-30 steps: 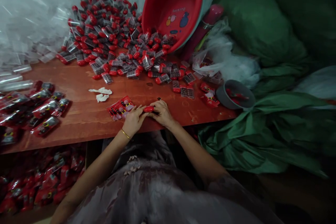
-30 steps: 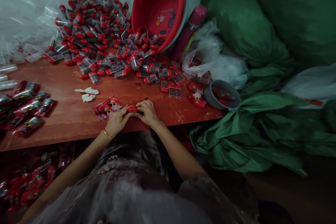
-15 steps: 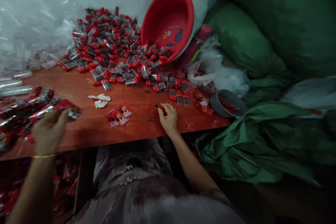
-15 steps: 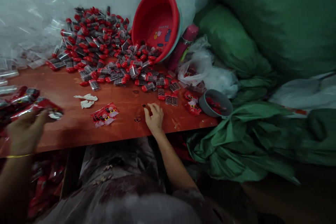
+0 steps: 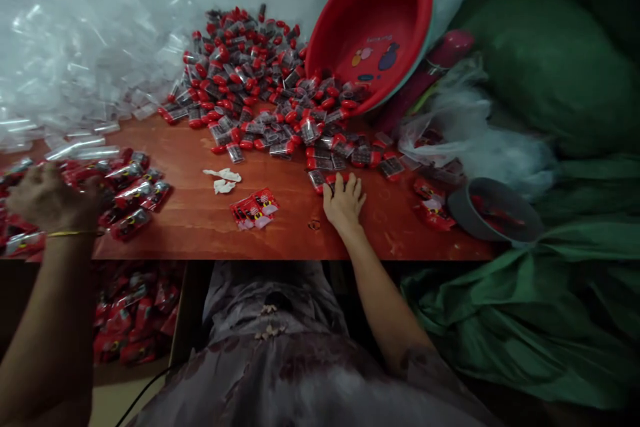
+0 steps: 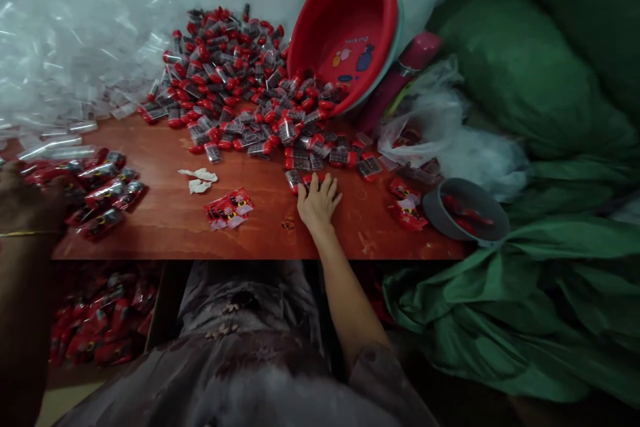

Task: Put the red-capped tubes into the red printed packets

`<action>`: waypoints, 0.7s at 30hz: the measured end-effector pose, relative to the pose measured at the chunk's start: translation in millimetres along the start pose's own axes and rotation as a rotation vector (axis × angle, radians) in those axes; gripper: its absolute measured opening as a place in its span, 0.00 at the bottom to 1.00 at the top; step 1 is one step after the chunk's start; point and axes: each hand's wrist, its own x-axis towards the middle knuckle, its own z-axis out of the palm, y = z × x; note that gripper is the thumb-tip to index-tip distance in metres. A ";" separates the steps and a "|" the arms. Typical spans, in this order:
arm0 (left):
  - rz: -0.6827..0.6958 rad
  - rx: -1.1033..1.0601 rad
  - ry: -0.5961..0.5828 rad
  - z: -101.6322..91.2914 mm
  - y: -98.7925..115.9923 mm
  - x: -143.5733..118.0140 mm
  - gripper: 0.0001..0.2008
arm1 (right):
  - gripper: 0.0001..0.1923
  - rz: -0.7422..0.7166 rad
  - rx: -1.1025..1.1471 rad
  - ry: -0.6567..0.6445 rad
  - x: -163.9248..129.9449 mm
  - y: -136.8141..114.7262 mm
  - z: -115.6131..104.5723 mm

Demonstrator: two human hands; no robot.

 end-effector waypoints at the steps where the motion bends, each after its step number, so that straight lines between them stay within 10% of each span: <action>1: 0.047 -0.034 -0.017 -3.6 13.8 -10.3 0.27 | 0.29 -0.034 0.009 0.008 -3.7 -6.1 1.4; 6: 0.365 -0.156 -0.132 9.4 51.7 -58.6 0.25 | 0.26 -0.068 0.093 0.129 -10.4 -6.4 4.1; 13: 0.407 -0.140 -0.223 41.8 17.3 -62.2 0.22 | 0.24 -0.105 0.135 0.186 -11.2 -2.4 8.4; 21: 0.357 -0.090 -0.184 18.8 -15.0 -83.5 0.20 | 0.23 -0.105 0.148 0.158 -12.0 -4.2 3.9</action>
